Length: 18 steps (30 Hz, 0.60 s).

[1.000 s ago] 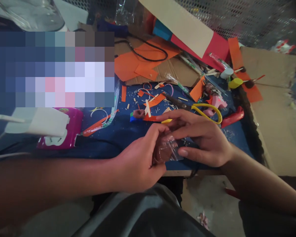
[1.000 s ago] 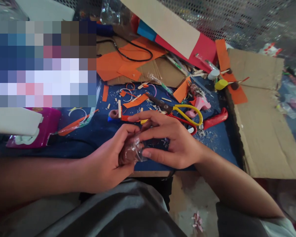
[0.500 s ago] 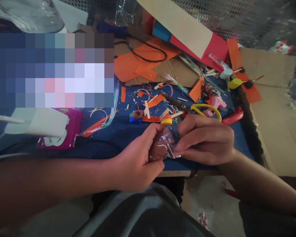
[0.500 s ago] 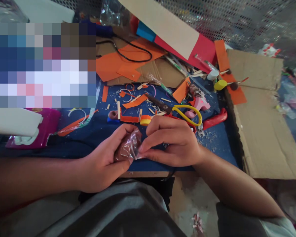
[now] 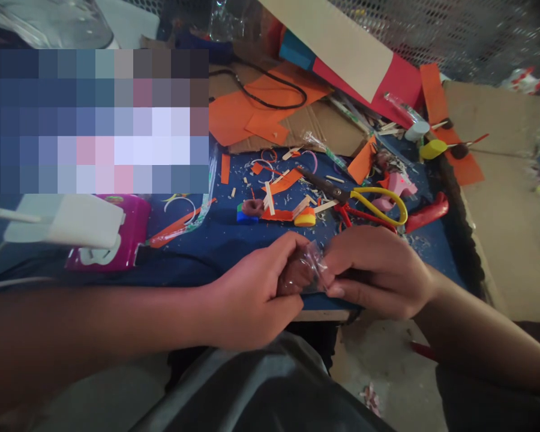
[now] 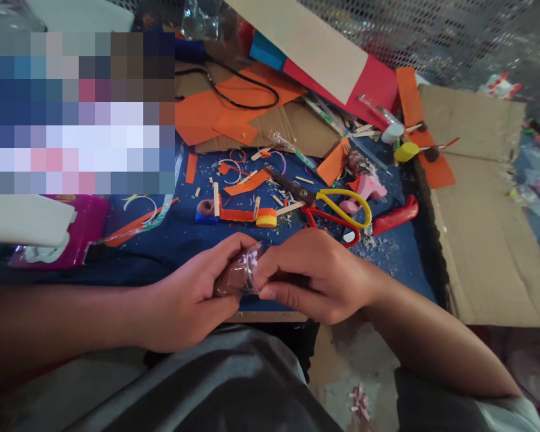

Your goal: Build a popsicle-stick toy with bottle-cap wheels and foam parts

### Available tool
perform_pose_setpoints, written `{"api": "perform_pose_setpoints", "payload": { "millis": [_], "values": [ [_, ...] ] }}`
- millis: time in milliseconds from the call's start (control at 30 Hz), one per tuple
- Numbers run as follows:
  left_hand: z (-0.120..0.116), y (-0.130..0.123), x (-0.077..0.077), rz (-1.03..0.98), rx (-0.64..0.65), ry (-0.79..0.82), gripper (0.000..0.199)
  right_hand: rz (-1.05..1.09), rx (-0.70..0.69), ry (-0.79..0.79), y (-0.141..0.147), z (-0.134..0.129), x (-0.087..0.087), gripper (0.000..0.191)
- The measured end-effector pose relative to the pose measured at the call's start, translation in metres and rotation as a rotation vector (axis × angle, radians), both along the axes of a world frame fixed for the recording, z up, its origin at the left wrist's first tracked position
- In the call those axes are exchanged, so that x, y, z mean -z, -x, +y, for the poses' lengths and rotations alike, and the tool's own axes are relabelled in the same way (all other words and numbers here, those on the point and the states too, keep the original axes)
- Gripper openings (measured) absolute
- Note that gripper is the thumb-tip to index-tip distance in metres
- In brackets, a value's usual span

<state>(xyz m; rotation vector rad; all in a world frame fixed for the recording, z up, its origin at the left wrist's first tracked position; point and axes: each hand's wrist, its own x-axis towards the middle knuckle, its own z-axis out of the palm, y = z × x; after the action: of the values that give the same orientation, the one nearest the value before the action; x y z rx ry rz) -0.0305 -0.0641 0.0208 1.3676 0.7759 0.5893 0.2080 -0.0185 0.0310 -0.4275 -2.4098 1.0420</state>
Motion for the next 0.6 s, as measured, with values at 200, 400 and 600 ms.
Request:
{"api": "perform_pose_setpoints", "payload": {
  "millis": [200, 400, 600],
  "values": [
    [0.0036, -0.0010, 0.0007, 0.057, 0.014, -0.019, 0.032, 0.039, 0.036, -0.051, -0.0031, 0.0027, -0.0002, 0.020],
    [0.0016, -0.0023, 0.0037, -0.100, 0.031, 0.097, 0.036, 0.092, 0.005, -0.154, 0.0014, 0.0049, 0.0063, 0.018],
    [0.0037, -0.0008, 0.0062, -0.044, 0.060, 0.074, 0.047, 0.026, -0.047, -0.224, -0.0024, 0.0051, -0.0009, 0.030]
  ]
}}
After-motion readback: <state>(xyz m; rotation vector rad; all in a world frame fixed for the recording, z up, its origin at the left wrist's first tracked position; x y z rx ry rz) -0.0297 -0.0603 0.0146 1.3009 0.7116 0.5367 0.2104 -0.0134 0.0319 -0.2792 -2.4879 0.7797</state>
